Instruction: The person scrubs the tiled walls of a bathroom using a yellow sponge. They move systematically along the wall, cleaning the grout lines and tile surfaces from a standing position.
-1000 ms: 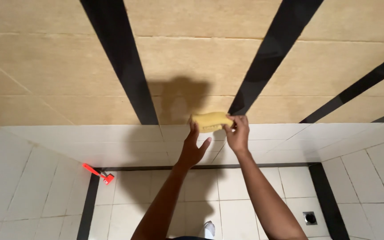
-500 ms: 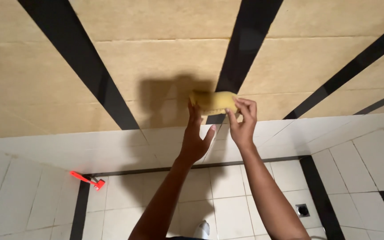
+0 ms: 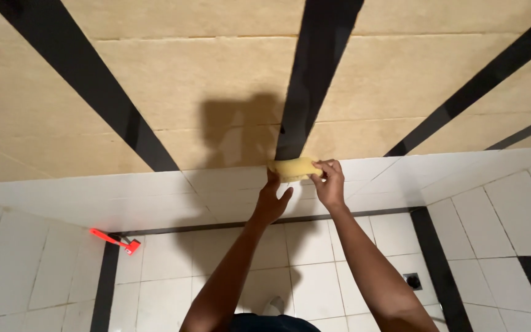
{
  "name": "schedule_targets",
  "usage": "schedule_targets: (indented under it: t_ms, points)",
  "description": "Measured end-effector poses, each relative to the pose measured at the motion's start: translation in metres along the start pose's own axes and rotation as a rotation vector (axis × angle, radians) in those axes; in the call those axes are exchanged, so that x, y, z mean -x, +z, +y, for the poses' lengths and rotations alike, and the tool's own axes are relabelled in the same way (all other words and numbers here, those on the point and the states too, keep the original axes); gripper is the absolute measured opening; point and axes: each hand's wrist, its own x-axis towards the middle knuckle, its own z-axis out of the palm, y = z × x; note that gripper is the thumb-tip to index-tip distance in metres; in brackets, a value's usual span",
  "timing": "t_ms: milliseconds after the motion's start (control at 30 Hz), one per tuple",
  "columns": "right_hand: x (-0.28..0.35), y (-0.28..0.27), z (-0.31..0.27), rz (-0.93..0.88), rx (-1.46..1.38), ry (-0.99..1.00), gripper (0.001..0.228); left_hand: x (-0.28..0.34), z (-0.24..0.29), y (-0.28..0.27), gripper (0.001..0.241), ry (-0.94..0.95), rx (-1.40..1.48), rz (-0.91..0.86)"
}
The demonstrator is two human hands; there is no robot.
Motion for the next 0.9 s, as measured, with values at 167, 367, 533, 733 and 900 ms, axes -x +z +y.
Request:
schedule_targets:
  t_ms: [167, 367, 533, 733, 900]
  points:
    - [-0.016, -0.032, -0.007, 0.044, -0.004, -0.052, 0.036, -0.002, 0.042, 0.003, 0.083, 0.055, 0.079, 0.028]
    - [-0.043, -0.088, -0.067, 0.106, 0.007, -0.118, 0.036, -0.013, 0.154, -0.023, 0.083, 0.149, 0.129, 0.101]
    - [-0.058, -0.114, -0.096, 0.219, -0.088, -0.208, 0.037, -0.029, 0.205, -0.034, 0.082, 0.365, 0.099, 0.158]
    - [-0.052, -0.103, -0.088, 0.262, -0.084, -0.28, 0.038, -0.03, 0.183, -0.018, 0.086, 0.324, 0.038, 0.114]
    - [-0.04, -0.084, -0.037, 0.235, 0.063, -0.247, 0.03, -0.025, 0.128, 0.009, 0.082, 0.325, -0.096, 0.107]
